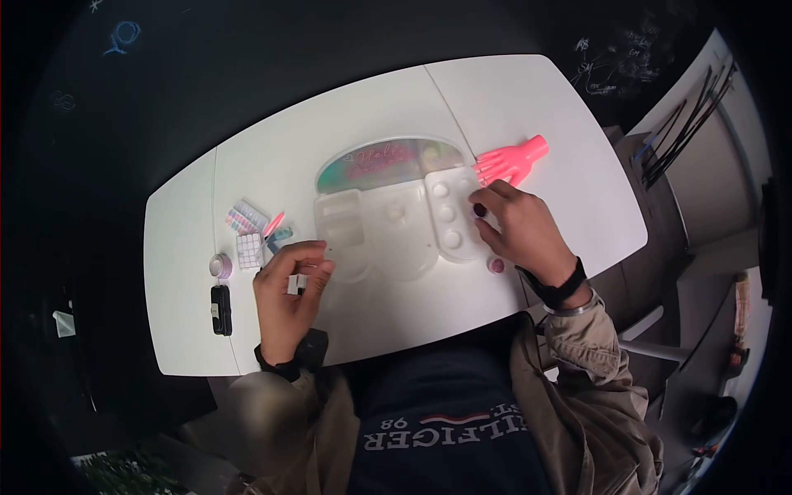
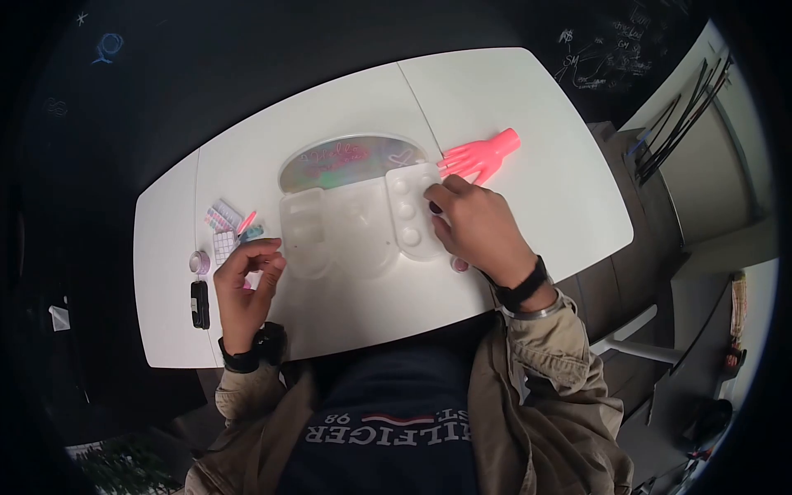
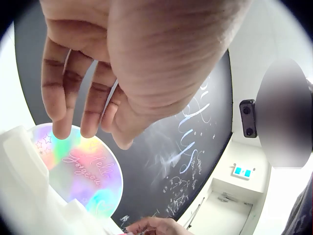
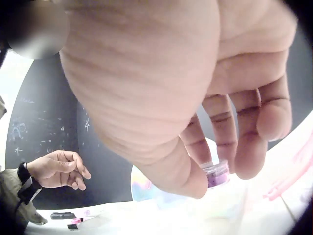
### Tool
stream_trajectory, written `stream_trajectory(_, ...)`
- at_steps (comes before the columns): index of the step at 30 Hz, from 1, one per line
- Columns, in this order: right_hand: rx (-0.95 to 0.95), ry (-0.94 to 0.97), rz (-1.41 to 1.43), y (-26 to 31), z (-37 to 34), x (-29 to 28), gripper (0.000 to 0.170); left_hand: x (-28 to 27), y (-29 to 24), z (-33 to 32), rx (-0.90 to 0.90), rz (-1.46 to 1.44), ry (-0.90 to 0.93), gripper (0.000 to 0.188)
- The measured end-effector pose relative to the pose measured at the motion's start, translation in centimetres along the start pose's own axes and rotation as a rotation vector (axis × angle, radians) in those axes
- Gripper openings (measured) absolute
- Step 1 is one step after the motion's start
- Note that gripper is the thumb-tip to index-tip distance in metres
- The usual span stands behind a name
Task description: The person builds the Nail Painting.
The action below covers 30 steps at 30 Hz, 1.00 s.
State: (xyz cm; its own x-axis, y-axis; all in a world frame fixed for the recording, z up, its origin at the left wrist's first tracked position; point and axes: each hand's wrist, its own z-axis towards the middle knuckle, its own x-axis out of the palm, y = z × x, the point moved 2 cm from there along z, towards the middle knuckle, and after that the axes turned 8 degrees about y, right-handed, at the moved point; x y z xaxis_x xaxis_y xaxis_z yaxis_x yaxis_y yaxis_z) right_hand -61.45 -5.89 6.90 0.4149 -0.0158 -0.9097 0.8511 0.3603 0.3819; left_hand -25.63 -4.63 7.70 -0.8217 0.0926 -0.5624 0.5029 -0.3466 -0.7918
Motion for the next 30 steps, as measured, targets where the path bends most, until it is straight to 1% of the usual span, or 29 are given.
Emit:
stream_trajectory(1,-0.028,0.009,-0.006,0.2,0.9,0.4,0.023,0.2,-0.4,0.0,0.022,0.021,0.012,0.023)
stream_trajectory(5,-0.060,0.054,-0.146,0.4,4.4,1.7,0.020,0.3,-1.0,-0.2,0.006,0.068,0.027,0.022)
stream_trajectory(10,-0.034,0.015,-0.160,0.8,6.6,3.0,0.023,0.0,-1.0,-0.2,0.022,0.081,0.003,0.024)
stream_trajectory(18,0.005,0.063,-0.103,0.1,6.6,3.6,0.027,0.1,-0.5,-0.2,0.010,0.078,0.022,0.024)
stream_trajectory(21,-0.004,0.000,-0.085,0.2,6.3,3.6,0.024,0.2,-0.7,-0.2,0.015,0.080,0.032,0.023)
stream_trajectory(27,-0.024,0.054,-0.141,-0.2,6.1,3.9,0.013,0.2,-0.8,-0.2,0.019,0.088,0.033,0.023)
stream_trajectory(30,-0.037,0.020,-0.163,-0.4,5.9,4.5,0.012,0.3,-0.7,-0.2,0.020,0.091,0.042,0.023)
